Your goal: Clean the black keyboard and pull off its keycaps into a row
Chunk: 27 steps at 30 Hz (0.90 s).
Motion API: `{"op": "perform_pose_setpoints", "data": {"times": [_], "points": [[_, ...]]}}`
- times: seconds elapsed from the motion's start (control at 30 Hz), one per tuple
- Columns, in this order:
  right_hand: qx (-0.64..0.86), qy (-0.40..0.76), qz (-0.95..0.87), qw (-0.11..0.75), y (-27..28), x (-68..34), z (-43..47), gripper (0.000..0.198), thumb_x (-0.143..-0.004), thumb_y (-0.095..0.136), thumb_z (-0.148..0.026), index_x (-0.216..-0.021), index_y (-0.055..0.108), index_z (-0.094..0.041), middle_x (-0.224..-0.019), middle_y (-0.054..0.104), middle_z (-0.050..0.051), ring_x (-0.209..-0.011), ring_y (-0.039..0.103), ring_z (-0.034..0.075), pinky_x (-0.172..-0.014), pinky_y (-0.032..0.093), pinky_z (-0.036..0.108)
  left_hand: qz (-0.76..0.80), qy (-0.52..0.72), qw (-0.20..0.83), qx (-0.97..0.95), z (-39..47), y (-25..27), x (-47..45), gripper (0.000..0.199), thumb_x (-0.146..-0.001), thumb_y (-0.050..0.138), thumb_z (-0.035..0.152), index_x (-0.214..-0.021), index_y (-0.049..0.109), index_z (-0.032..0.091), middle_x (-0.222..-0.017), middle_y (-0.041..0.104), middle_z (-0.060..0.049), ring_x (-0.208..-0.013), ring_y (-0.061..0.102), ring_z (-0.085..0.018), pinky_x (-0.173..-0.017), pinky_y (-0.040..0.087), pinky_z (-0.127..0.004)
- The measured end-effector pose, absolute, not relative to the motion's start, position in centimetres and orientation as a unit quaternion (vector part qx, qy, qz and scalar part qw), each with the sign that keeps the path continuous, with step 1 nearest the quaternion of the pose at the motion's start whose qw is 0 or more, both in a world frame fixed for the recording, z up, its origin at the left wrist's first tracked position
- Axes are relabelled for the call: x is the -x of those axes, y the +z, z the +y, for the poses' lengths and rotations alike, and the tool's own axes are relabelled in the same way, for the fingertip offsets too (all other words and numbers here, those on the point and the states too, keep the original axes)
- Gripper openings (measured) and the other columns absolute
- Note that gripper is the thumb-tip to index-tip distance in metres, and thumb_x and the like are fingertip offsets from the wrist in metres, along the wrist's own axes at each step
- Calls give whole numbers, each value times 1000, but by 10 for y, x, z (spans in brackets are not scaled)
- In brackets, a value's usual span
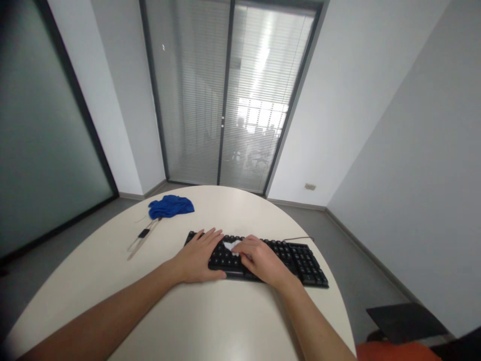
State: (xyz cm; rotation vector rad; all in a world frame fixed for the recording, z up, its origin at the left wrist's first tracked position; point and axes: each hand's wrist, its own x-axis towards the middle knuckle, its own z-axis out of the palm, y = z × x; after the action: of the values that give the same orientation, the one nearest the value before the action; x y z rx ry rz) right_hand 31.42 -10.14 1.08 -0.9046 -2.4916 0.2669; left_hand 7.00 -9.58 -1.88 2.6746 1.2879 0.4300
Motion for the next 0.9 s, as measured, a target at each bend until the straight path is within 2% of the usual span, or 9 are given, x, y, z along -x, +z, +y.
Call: {"op": "perform_pose_setpoints", "data": {"times": [0.13, 0.43, 0.57, 0.77, 0.9], "points": [[345, 79, -902, 247, 1, -313, -100, 41, -91, 51, -6, -124, 68, -23, -129, 67, 8, -120, 56, 24, -105, 46, 43, 427, 141, 68, -891, -95, -20, -70, 102, -75, 55, 78, -151, 33, 14, -160, 30, -16, -149, 22, -35, -121, 13, -54], [335, 132, -910, 203, 16, -310, -109, 40, -83, 56, -3, -112, 75, -23, -110, 76, 5, -101, 65, 21, -92, 52, 34, 434, 142, 67, -887, -89, -23, -71, 108, -72, 55, 82, -154, 28, 17, -161, 30, -13, -149, 23, -36, -121, 14, -54], [330, 146, -911, 198, 20, -311, -113, 38, -76, 58, 0, -99, 78, -23, -99, 77, 3, -95, 66, 19, -87, 52, 30, 443, 160, 56, -881, -85, -23, -71, 109, -69, 58, 83, -152, 33, 17, -159, 34, -13, -147, 27, -37, -121, 17, -53], [342, 156, -905, 196, 19, -314, -113, 34, -71, 60, 0, -89, 79, -22, -96, 76, 3, -92, 67, 18, -85, 52, 28, 450, 197, 43, -870, -86, -26, -72, 105, -68, 63, 81, -151, 36, 23, -156, 41, -12, -144, 32, -38, -118, 23, -54], [345, 158, -903, 203, 16, -316, -111, 36, -70, 58, 2, -89, 78, -22, -96, 76, 3, -91, 68, 17, -85, 52, 28, 449, 193, 41, -871, -91, -23, -72, 108, -69, 64, 79, -154, 31, 22, -156, 40, -12, -145, 30, -38, -118, 24, -53]]}}
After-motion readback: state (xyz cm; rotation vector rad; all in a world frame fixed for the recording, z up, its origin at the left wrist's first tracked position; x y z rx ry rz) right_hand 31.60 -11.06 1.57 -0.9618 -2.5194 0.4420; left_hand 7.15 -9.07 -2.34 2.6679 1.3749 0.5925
